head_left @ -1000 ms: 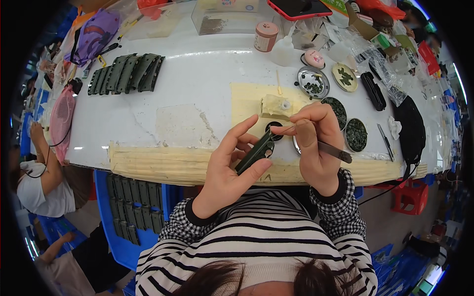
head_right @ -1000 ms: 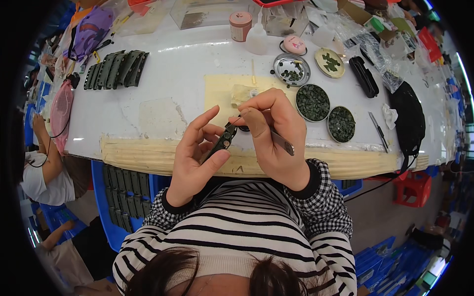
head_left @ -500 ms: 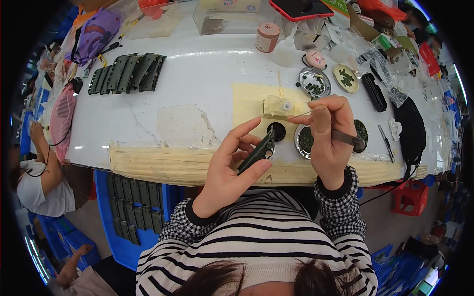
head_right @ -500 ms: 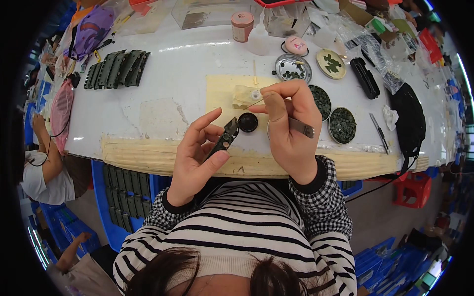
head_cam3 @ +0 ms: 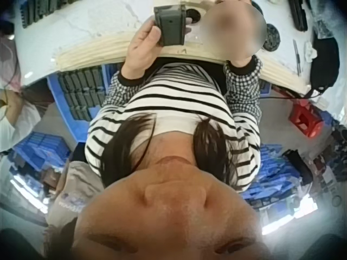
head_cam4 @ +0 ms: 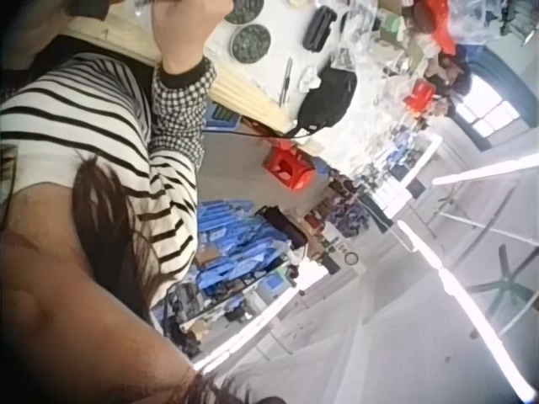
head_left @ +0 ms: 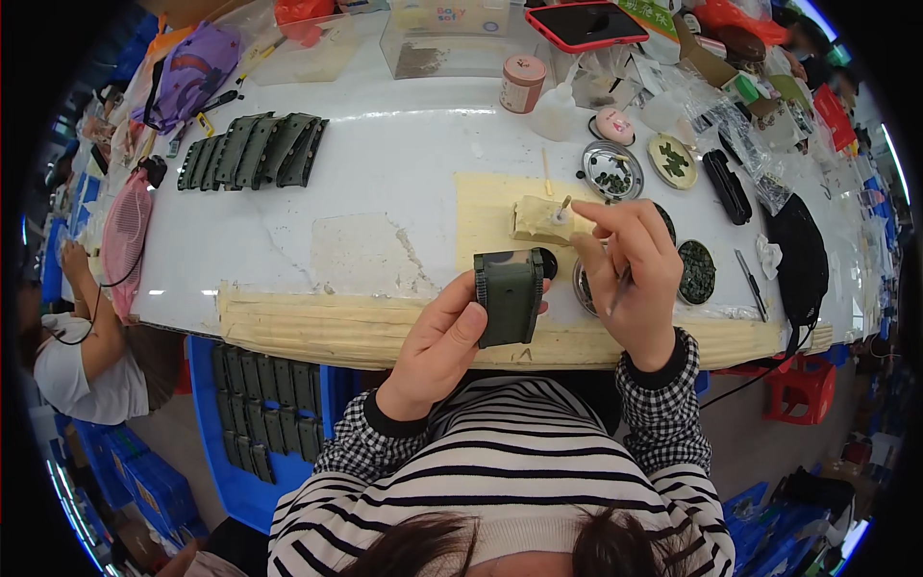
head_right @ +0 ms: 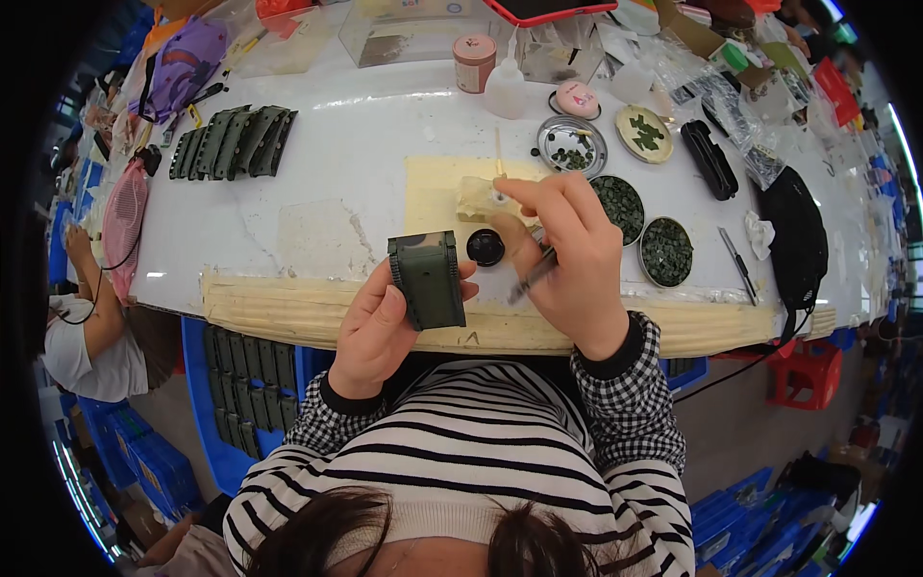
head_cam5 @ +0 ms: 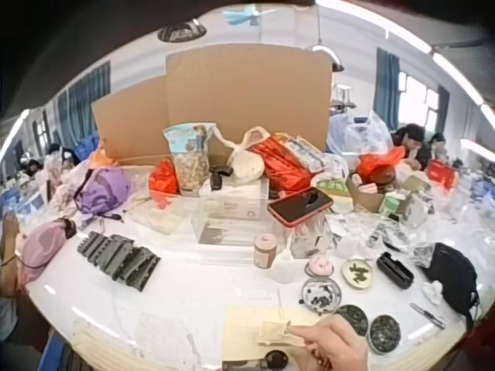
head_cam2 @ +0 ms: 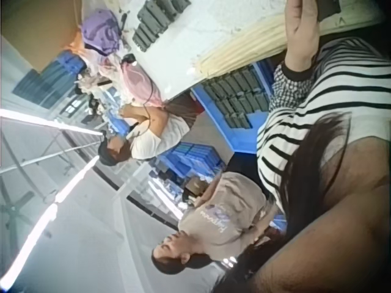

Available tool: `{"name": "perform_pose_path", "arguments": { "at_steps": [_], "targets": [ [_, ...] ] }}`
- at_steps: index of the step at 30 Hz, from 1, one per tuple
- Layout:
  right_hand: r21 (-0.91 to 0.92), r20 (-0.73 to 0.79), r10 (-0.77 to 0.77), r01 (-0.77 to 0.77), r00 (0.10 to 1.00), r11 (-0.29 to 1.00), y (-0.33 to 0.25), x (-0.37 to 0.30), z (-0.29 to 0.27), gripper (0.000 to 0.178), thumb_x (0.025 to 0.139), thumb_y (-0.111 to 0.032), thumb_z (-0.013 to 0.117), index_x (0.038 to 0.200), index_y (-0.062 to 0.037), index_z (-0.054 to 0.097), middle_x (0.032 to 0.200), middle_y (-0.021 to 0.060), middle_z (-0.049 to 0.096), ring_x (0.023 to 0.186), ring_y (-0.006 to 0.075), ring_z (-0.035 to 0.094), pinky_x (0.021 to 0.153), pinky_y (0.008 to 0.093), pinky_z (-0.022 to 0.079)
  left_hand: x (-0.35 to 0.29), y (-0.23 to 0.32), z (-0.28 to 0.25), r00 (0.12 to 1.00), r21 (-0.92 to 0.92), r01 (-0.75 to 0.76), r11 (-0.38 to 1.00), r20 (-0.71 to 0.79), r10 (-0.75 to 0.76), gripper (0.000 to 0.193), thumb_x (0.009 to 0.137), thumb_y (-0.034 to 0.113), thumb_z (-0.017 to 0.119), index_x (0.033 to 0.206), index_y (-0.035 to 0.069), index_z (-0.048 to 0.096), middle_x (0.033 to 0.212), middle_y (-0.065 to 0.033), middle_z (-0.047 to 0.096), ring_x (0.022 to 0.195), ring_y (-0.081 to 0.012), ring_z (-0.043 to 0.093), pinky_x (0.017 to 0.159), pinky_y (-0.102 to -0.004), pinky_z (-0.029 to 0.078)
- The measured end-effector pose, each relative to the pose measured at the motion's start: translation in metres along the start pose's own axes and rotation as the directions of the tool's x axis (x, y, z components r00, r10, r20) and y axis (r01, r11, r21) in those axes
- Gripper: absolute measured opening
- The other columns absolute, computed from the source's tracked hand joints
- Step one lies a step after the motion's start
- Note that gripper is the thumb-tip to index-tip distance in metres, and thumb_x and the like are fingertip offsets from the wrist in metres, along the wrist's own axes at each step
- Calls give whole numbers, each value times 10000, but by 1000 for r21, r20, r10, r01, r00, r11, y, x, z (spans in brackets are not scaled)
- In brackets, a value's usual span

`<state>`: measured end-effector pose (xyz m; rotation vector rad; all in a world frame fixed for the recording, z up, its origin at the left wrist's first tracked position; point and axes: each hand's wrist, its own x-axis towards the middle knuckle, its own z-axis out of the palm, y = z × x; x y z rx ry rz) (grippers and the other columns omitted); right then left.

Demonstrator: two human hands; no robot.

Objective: Assembling and detailing small toy tank track components using tweezers and a brush.

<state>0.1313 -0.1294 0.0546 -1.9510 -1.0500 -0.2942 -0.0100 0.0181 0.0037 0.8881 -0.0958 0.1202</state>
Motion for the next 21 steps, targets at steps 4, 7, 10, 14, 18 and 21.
{"name": "perform_pose_path", "arguments": {
  "at_steps": [4, 7, 10, 14, 18, 21],
  "targets": [
    [125, 23, -167, 163, 986, 979, -12, -8, -9, 281, 702, -2, 779, 964, -54, 694, 790, 48, 556, 609, 142, 547, 496, 266, 429, -2, 0, -3, 998, 45, -26, 999, 50, 24, 487, 1033, 259, 407, 1412, -39, 341, 1346, -154, 507, 1227, -225, 515, 1045, -350, 387],
    [120, 38, -231, 225, 972, 967, -15, -6, -7, 281, 698, -24, 786, 961, -54, 691, 781, 55, 554, 581, 160, 546, 488, 277, 432, -8, -2, -6, 1000, 220, 12, 975, 13, -16, 513, 1022, 290, 404, 1413, -33, 325, 1350, -202, 483, 1238, -330, 510, 1037, -431, 409],
    [99, 46, -240, 235, 970, 967, -12, -8, -6, 278, 693, -28, 788, 952, -55, 687, 768, 56, 554, 576, 172, 547, 486, 279, 432, -9, -1, -4, 1000, 222, 11, 975, -2, -10, 503, 1019, 265, 417, 1409, -40, 328, 1353, -193, 482, 1233, -311, 517, 1032, -420, 412],
    [74, 73, -237, 232, 969, 970, -13, -9, -5, 271, 684, -28, 780, 936, -45, 682, 743, 66, 573, 573, 192, 557, 491, 290, 434, -9, -4, -8, 1000, 256, 2, 967, 4, -3, 517, 1017, 271, 429, 1409, -49, 321, 1351, -186, 486, 1223, -291, 527, 1029, -404, 414],
    [38, 111, -231, 228, 967, 973, -15, -9, -6, 263, 687, -36, 769, 936, -38, 683, 729, 72, 589, 578, 207, 572, 500, 299, 439, -10, -6, -6, 1000, 258, -7, 966, -19, 13, 527, 1018, 281, 433, 1405, -59, 324, 1335, -171, 503, 1211, -259, 532, 1025, -381, 416],
    [32, 84, -241, 239, 967, 971, -20, -9, -8, 276, 692, -44, 766, 957, -42, 690, 731, 67, 592, 584, 204, 580, 500, 297, 439, -11, -1, -4, 1000, 297, -4, 955, -22, 11, 513, 1017, 261, 444, 1397, -67, 341, 1324, -152, 514, 1205, -217, 525, 1026, -351, 410]
  ]
}}
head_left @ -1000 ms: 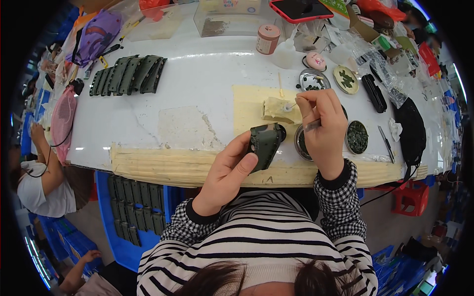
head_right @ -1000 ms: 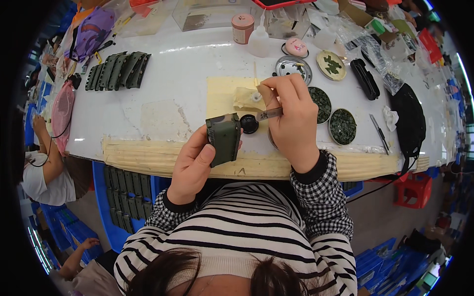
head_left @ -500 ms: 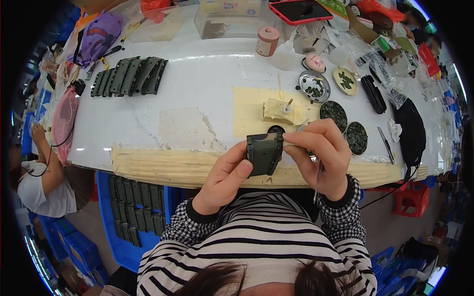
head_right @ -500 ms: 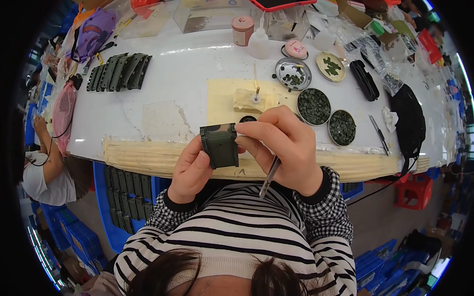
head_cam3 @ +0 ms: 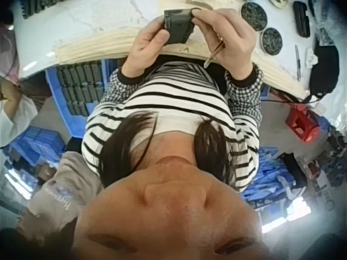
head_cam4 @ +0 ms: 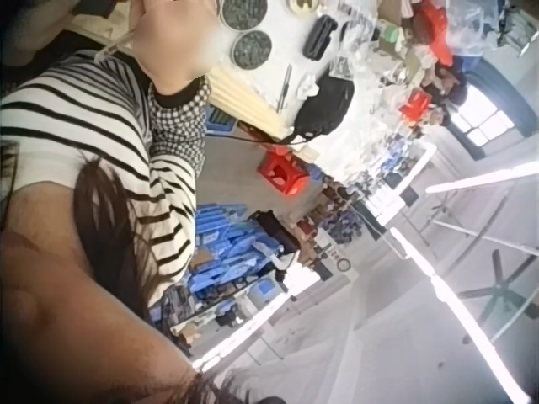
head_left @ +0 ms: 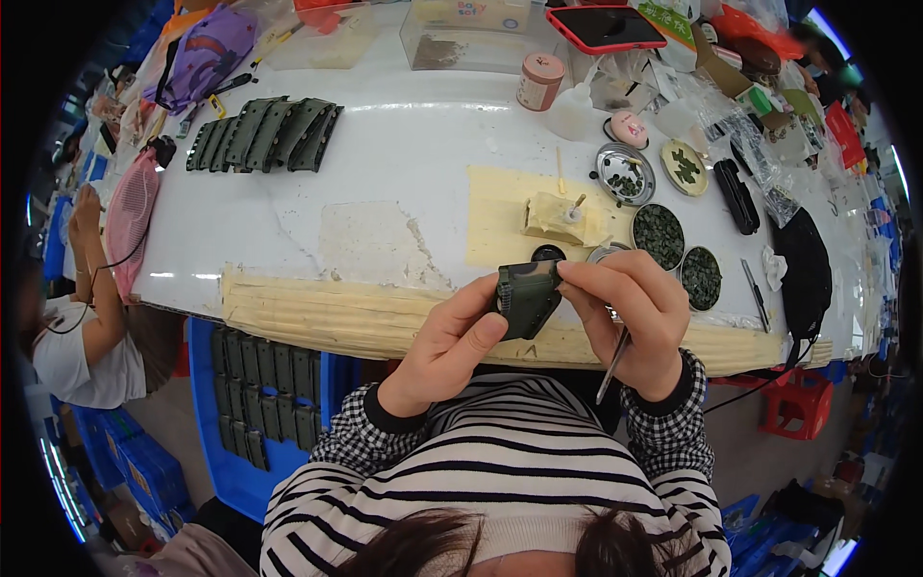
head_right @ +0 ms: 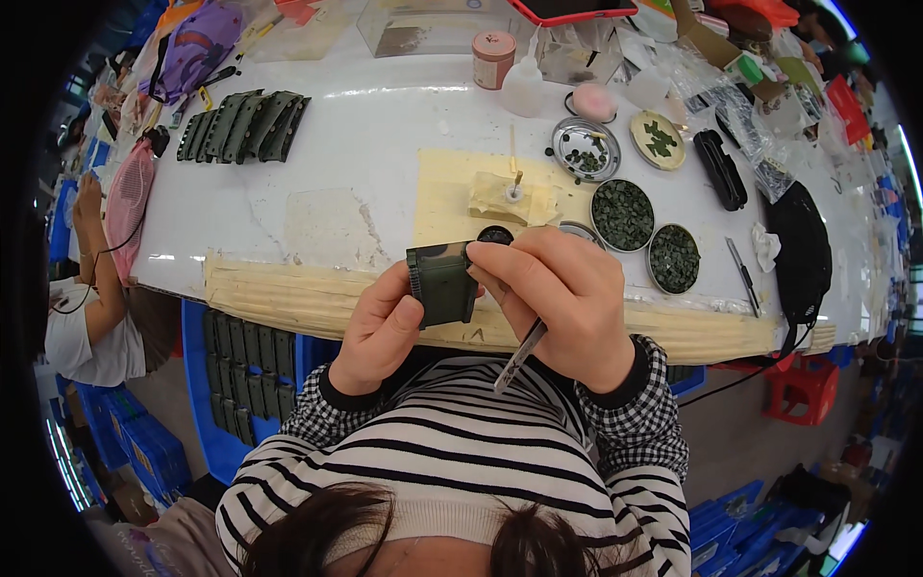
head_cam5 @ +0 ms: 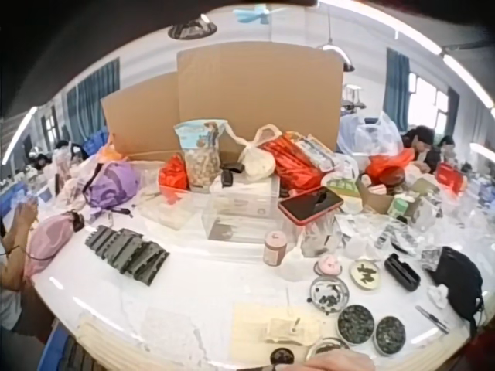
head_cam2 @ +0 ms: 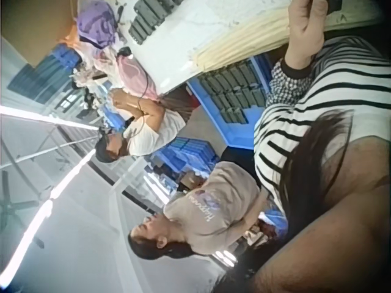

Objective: Assembling and detailing small toy tank track components using tweezers and a brush.

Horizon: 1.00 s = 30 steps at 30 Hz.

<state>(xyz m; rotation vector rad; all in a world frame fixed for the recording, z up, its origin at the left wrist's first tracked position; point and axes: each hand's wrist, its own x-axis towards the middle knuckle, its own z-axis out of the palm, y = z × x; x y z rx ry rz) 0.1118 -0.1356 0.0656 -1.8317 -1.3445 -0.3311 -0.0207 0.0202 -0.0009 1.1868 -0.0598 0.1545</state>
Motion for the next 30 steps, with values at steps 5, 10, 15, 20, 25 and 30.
{"name": "perform_pose_path", "arguments": {
  "at_steps": [5, 10, 15, 20, 25, 30],
  "targets": [
    [18, 12, -107, 107, 994, 994, -8, 5, 0, 330, 672, -34, 741, 999, -34, 691, 744, 55, 599, 591, 184, 589, 498, 287, 436, 2, 9, 1, 1000, 174, -12, 985, 17, 9, 461, 1010, 187, 460, 1383, -71, 375, 1310, -123, 520, 1182, -168, 510, 1011, -294, 392],
    [33, 46, -173, 171, 984, 985, -5, 6, 6, 391, 622, -20, 702, 1013, -20, 685, 757, 49, 608, 593, 173, 591, 497, 280, 433, 6, 14, 2, 987, 372, -159, 914, 63, 145, 421, 993, 129, 473, 1357, -74, 412, 1287, -136, 529, 1169, -184, 506, 997, -298, 382],
    [20, 37, -192, 191, 981, 981, -2, 4, 8, 419, 606, -31, 696, 1024, -24, 686, 771, 47, 605, 592, 172, 582, 491, 280, 428, 8, 17, 6, 981, 426, -190, 884, 42, 191, 388, 963, 87, 505, 1315, -67, 457, 1219, -182, 552, 1114, -267, 545, 969, -324, 407],
    [16, 33, -213, 213, 976, 977, 3, 1, 11, 430, 605, -32, 704, 1035, -25, 686, 777, 47, 602, 588, 171, 577, 489, 280, 426, 8, 14, 5, 989, 386, -141, 912, 23, 143, 393, 968, 92, 499, 1325, -65, 452, 1231, -182, 551, 1127, -262, 543, 973, -318, 404],
    [22, -55, -102, 103, 993, 994, -3, 3, 5, 391, 646, -22, 779, 1026, -29, 687, 733, 58, 606, 587, 196, 584, 491, 284, 443, 8, 17, 6, 996, 132, -35, 991, -80, 45, 425, 1012, 149, 436, 1394, -30, 383, 1237, -162, 563, 1105, -236, 568, 955, -312, 437],
    [81, -143, 165, -155, 976, 985, -6, -6, -7, 229, 719, 29, 758, 928, -16, 676, 699, 59, 616, 547, 122, 533, 459, 229, 384, 24, 37, -24, 936, -228, 76, 971, -319, -148, 498, 1010, 250, 441, 1436, 24, 313, 1120, -175, 602, 878, -194, 636, 781, -337, 546]
  ]
}}
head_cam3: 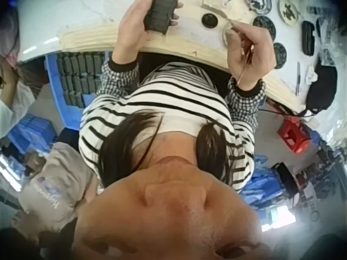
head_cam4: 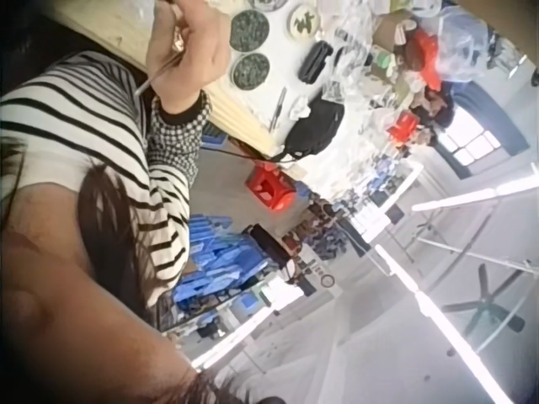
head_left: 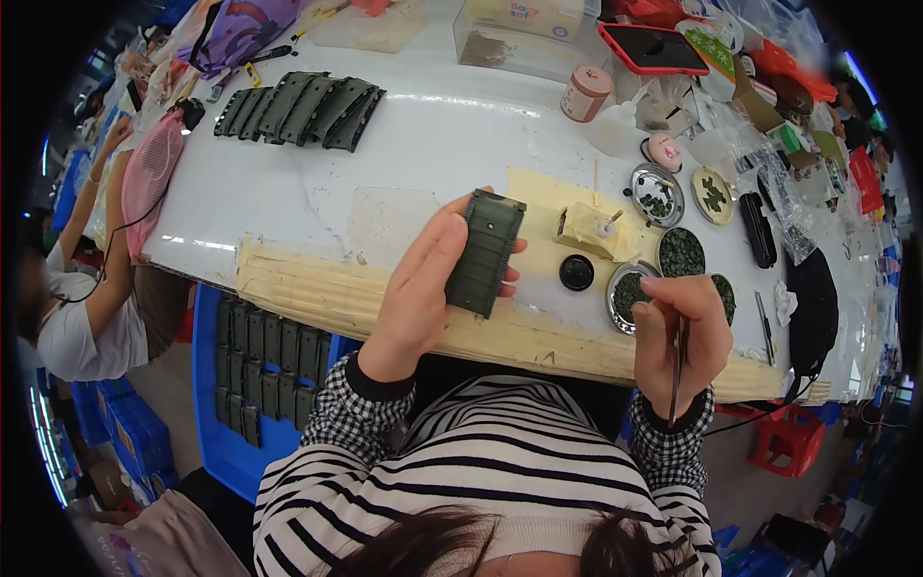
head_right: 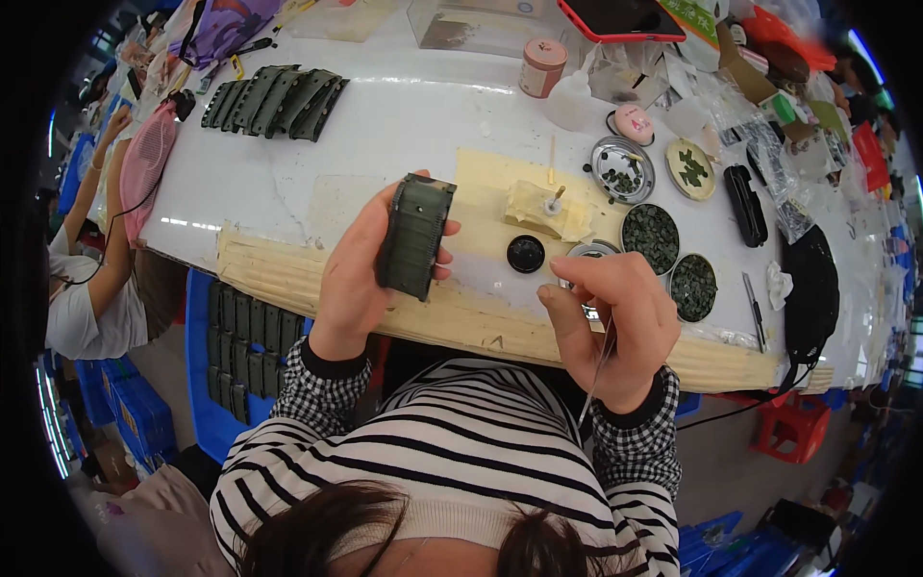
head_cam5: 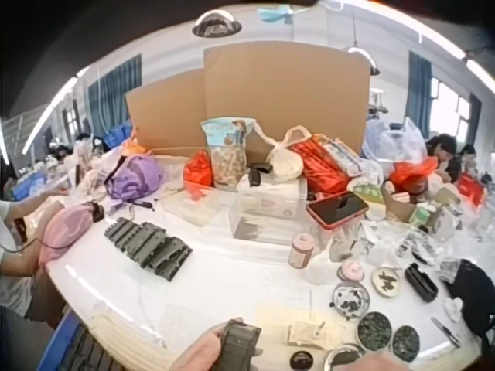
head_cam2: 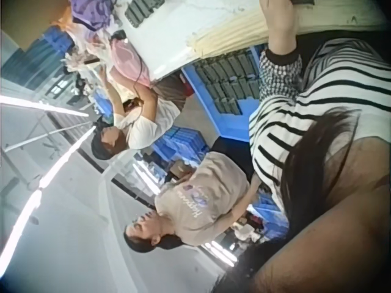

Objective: Assembling and detailing small toy tank track components using tweezers and a brush.

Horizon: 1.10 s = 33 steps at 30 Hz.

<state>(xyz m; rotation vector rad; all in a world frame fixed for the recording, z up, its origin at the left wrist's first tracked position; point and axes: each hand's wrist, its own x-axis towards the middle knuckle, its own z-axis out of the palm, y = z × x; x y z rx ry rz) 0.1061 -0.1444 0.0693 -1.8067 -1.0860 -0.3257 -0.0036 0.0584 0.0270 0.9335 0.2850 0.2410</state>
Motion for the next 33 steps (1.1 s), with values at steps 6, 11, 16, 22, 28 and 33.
{"name": "perform_pose_path", "arguments": {
  "at_steps": [6, 11, 16, 22, 28, 33],
  "targets": [
    [0, 97, -47, 47, 994, 999, 7, -5, 6, 190, 728, 57, 735, 897, -7, 674, 670, 62, 609, 520, 130, 518, 460, 234, 377, 21, 26, -27, 943, 852, -177, 492, 4, 332, 658, 790, 138, 695, 1361, -3, 399, 1004, -125, 595, 821, -190, 597, 715, -287, 493],
    [-8, 141, -49, 51, 989, 999, 8, -6, 8, 181, 725, 61, 734, 882, -5, 673, 664, 72, 607, 525, 154, 523, 469, 251, 387, 38, 30, -48, 831, 956, -292, 34, 236, 504, 593, 763, 131, 702, 1294, -27, 492, 976, -125, 538, 956, -228, 529, 841, -306, 446],
    [-22, 168, -36, 41, 985, 999, 9, -9, 6, 172, 730, 53, 733, 879, -6, 671, 666, 75, 604, 529, 163, 523, 472, 260, 386, 48, 30, -62, 881, 972, -179, -149, 226, 416, 586, 783, 165, 720, 1293, -24, 504, 1020, -153, 542, 983, -265, 517, 859, -336, 433],
    [-43, 139, 27, -21, 990, 999, 11, -14, -3, 153, 744, 47, 726, 878, -2, 671, 660, 75, 591, 520, 161, 511, 468, 264, 376, 58, 70, -90, 636, 958, -169, -232, 286, 716, 362, 804, 254, 745, 1056, 21, 629, 979, -111, 616, 931, -275, 544, 817, -370, 426],
    [-36, 145, 42, -38, 989, 999, 11, -16, -5, 148, 746, 48, 724, 877, 1, 673, 661, 77, 592, 526, 163, 517, 471, 261, 378, 75, 110, -156, 621, 853, 162, -496, 302, 723, 259, 791, 294, 756, 877, 88, 625, 858, -75, 586, 828, -287, 521, 750, -388, 425],
    [-17, 171, 18, -16, 985, 1000, 12, -16, -1, 145, 751, 46, 722, 879, -4, 674, 670, 80, 600, 532, 166, 526, 477, 260, 389, 82, 111, -164, 624, 819, 191, -541, 324, 711, 272, 783, 302, 759, 853, 89, 603, 862, -87, 556, 826, -294, 514, 725, -395, 425]
  ]
}}
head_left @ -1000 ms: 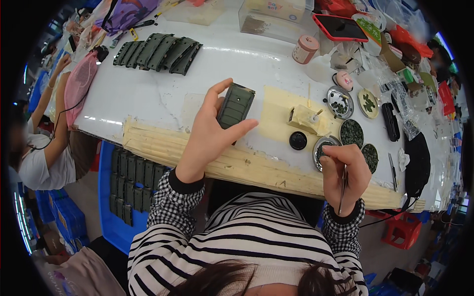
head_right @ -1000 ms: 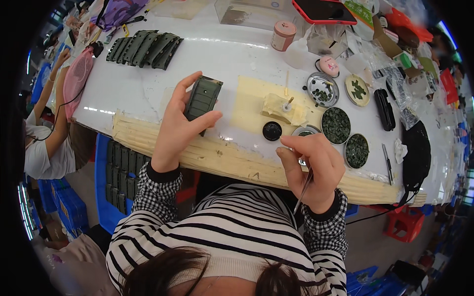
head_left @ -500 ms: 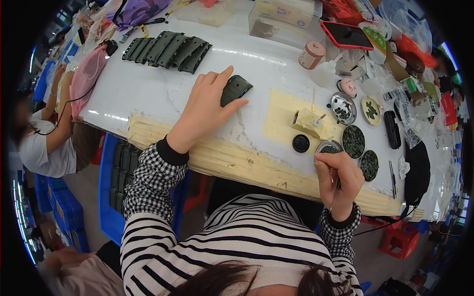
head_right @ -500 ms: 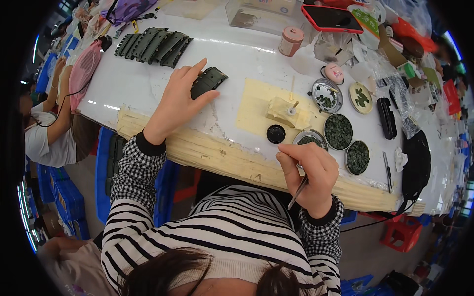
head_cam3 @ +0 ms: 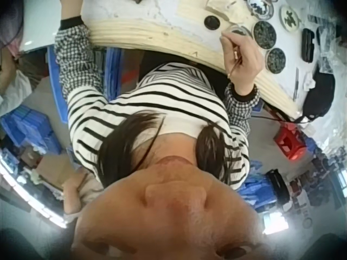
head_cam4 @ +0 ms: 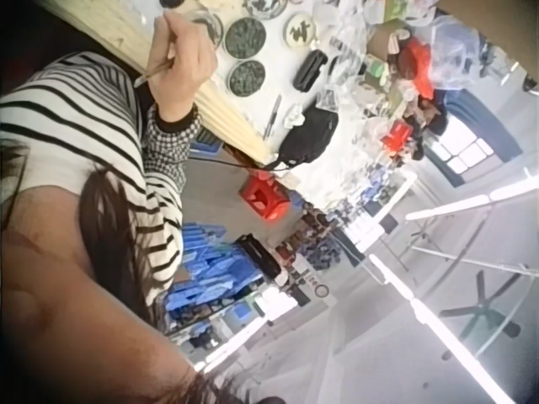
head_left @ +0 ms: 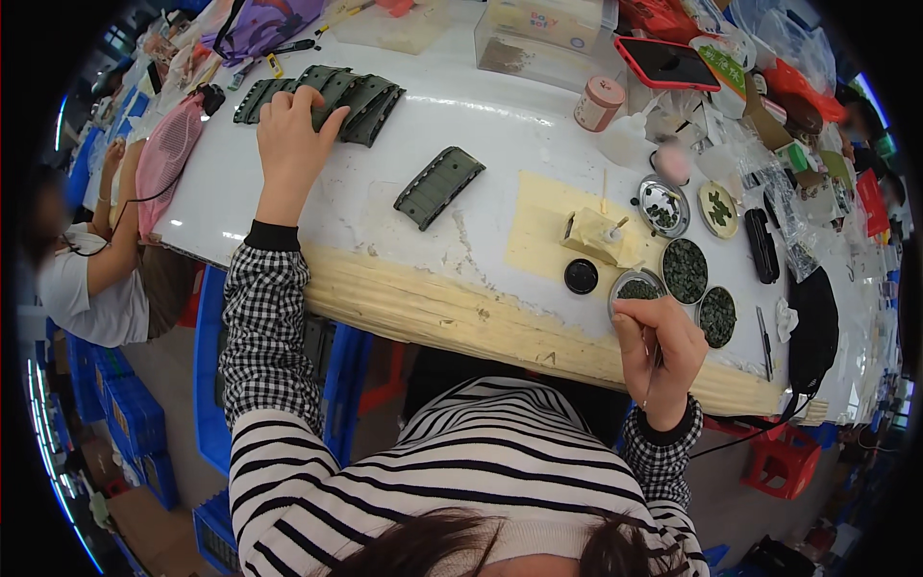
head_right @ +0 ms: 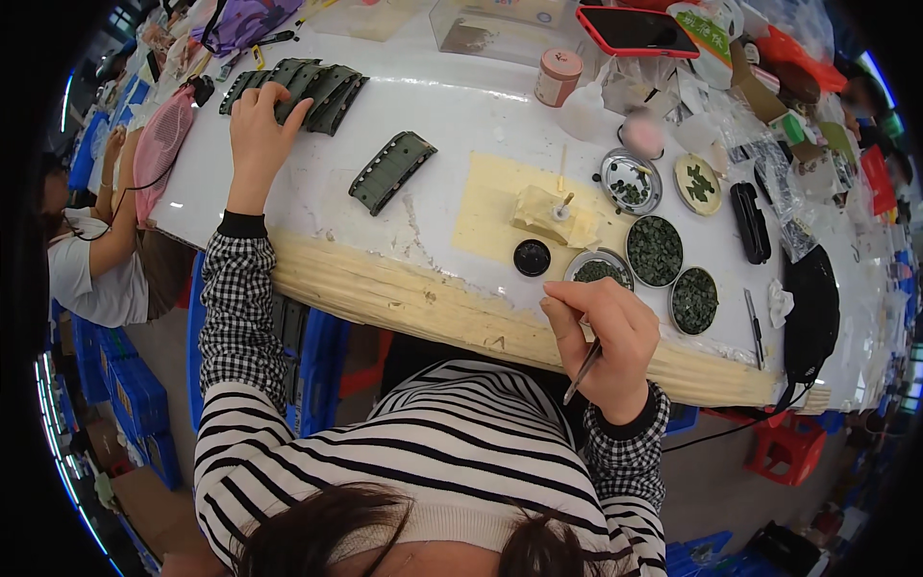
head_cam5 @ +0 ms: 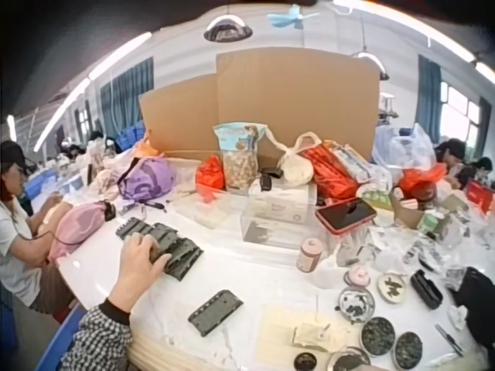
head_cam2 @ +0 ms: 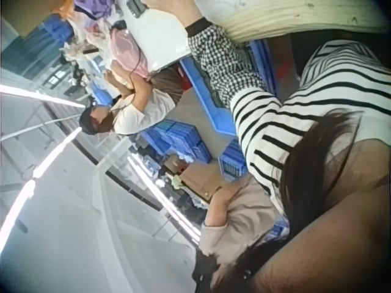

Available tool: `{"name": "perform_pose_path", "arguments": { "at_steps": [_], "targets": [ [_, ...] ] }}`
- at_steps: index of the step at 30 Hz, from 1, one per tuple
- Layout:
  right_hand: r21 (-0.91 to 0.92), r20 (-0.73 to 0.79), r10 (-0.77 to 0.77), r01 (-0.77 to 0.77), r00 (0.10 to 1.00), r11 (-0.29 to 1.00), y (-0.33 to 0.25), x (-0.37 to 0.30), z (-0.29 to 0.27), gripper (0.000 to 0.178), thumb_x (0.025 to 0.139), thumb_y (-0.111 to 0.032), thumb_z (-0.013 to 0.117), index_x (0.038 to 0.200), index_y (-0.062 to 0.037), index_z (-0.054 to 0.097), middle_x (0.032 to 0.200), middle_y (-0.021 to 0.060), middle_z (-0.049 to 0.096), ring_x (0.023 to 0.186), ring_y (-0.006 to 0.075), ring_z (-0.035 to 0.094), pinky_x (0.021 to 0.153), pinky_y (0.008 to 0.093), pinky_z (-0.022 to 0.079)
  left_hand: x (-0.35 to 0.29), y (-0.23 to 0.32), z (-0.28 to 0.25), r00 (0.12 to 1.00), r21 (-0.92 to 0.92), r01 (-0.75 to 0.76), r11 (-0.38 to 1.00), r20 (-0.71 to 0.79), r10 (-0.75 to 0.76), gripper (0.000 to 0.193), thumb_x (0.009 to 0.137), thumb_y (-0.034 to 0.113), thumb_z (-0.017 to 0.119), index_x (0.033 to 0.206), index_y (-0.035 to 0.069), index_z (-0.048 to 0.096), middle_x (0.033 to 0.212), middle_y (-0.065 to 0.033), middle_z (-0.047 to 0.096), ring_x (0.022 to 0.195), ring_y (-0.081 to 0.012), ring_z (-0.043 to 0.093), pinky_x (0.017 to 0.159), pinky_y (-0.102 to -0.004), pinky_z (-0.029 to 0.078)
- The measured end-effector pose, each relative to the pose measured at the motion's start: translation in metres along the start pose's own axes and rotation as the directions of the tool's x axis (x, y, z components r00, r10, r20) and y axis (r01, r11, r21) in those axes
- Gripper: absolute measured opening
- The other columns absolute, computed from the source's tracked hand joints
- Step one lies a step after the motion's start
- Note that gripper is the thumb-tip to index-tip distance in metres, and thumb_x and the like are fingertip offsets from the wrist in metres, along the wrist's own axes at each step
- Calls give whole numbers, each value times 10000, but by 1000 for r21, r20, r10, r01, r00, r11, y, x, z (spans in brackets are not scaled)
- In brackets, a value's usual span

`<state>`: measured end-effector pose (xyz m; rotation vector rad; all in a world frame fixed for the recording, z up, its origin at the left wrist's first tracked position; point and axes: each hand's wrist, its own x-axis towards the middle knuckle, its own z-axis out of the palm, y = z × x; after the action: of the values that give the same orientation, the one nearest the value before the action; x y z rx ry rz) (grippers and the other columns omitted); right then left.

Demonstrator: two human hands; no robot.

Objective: Assembling and detailing small toy tank track components using tweezers and a brush.

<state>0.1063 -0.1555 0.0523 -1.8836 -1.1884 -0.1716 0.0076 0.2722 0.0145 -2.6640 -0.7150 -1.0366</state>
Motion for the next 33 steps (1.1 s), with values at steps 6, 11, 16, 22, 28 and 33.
{"name": "perform_pose_path", "arguments": {
  "at_steps": [6, 11, 16, 22, 28, 33],
  "targets": [
    [-1, 3, -2, 2, 1000, 1000, 1, -3, 0, 159, 744, 41, 727, 887, -7, 676, 671, 76, 601, 527, 163, 526, 473, 258, 392, 5, -10, 7, 994, 6, -105, 994, -20, 105, 229, 823, 248, 719, 884, 84, 572, 899, -96, 537, 821, -305, 511, 720, -408, 418],
    [-1, -5, 10, -10, 1000, 1000, 0, -4, -1, 157, 740, 41, 728, 881, -7, 678, 650, 66, 594, 516, 158, 521, 470, 256, 394, 6, 6, -10, 980, -12, -167, 986, -116, 165, 210, 834, 167, 711, 880, 49, 544, 992, -126, 550, 916, -313, 541, 795, -410, 435],
    [51, 4, 33, -34, 999, 998, 1, -6, -1, 332, 711, -51, 792, 1018, -11, 672, 828, 104, 625, 618, 161, 561, 508, 256, 429, -14, 71, -62, 975, -553, -218, 804, -97, 198, 203, 803, 9, 712, 856, 29, 517, 1121, -169, 572, 1046, -284, 580, 869, -354, 451],
    [213, 160, -1, -34, 987, 977, -16, 9, 16, 678, 629, -252, 861, 1202, -2, 600, 1046, 150, 608, 845, 237, 641, 649, 305, 526, -74, 143, -100, 828, -967, 205, 150, 254, 499, 473, 696, 65, 805, 1059, 54, 503, 1159, -152, 632, 1018, -213, 616, 864, -312, 476],
    [198, 33, -83, 75, 996, 977, -18, -8, 25, 700, 637, -316, 860, 1196, 17, 601, 1001, 145, 627, 820, 248, 653, 705, 316, 536, -120, 194, -86, 830, -500, 521, -691, 485, 275, 934, 666, 169, 884, 1367, 74, 274, 1242, -148, 579, 1168, -274, 567, 960, -372, 486],
    [225, -22, 137, -129, 990, 966, -13, -15, 6, 644, 882, -568, 507, 1133, 11, 638, 1025, 128, 613, 740, 217, 619, 621, 278, 507, -116, 232, -97, 679, 68, 377, -924, 658, 325, 518, 1023, 392, 368, 1429, 76, 314, 1380, -153, 446, 1303, -279, 434, 1119, -521, 329]
  ]
}}
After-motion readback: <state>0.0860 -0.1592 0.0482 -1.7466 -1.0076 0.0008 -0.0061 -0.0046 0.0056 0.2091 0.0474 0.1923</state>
